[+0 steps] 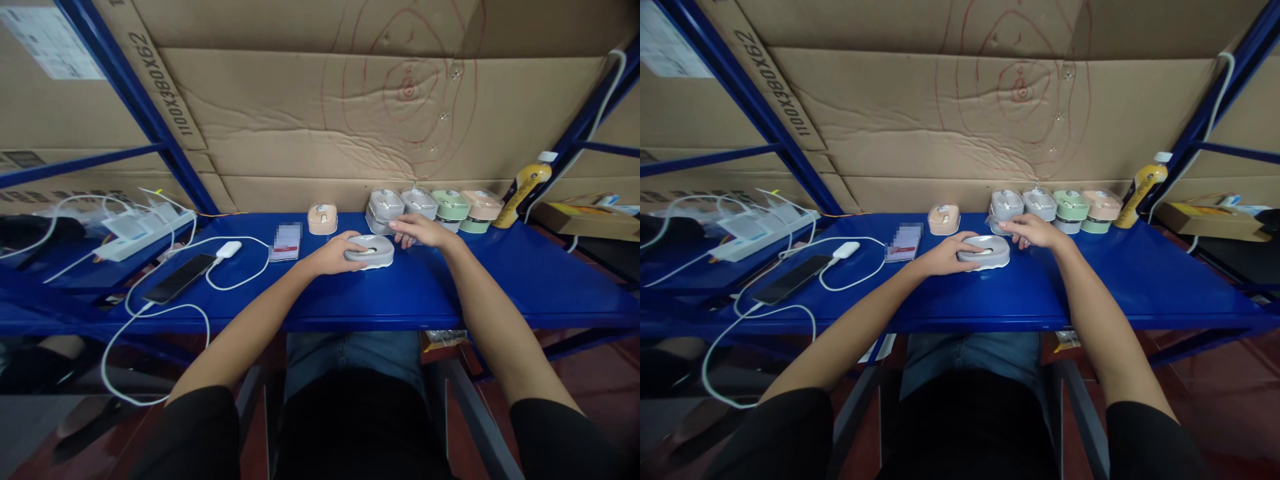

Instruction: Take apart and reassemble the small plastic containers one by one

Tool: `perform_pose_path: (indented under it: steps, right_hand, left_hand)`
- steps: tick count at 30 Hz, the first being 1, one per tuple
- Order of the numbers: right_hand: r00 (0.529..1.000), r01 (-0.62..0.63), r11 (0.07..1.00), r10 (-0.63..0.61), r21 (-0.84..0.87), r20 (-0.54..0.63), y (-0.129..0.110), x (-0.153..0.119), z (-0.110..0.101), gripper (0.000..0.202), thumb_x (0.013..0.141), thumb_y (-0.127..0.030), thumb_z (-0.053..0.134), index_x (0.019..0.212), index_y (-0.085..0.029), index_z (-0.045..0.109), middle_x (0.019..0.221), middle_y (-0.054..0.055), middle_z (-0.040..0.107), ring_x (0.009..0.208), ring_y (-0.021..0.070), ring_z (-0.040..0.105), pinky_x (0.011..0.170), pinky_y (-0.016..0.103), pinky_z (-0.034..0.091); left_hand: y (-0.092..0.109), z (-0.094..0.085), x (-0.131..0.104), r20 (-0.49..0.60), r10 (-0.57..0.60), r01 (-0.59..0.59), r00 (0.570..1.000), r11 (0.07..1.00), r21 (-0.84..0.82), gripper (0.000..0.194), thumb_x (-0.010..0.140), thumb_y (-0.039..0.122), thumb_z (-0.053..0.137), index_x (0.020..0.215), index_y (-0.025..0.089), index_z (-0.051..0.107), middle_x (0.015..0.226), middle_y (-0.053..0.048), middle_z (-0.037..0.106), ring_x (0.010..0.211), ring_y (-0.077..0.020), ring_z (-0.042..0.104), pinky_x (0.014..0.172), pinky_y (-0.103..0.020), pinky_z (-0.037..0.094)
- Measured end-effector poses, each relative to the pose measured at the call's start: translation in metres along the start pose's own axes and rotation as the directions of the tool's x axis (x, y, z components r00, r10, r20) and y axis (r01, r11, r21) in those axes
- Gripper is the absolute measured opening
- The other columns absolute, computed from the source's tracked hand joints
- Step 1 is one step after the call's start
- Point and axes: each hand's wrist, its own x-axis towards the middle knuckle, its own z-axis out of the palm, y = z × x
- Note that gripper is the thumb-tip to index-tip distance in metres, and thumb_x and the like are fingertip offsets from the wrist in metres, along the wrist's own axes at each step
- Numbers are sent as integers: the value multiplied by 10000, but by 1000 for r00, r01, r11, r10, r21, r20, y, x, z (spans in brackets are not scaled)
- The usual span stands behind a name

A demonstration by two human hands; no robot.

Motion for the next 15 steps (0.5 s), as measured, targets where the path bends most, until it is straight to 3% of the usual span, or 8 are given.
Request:
perform_pose_path:
  steps: [7,15]
  right_hand:
    - [1000,13,999,-12,40,-17,5,3,-2,676,854,-899,680,925,-227,700,844,79,789,634,218,742,562,344,598]
    - [999,24,998,-22,61,-45,7,2,-5,704,834,-927,670,881,-225,666,855,78,794,623,206,739,548,315,575]
  left_hand:
    - [-1,-6,-1,-44,-65,65,997,998,4,502,975,620,657,1218,215,827,1517,-161,620,1420,-366,608,1245,-589,481]
    - [-22,-12,1,-124,-166,171,978,985,28,593,1008,684,539,1185,181,799,1406,-179,670,1436,-373,589,1269,-615,435]
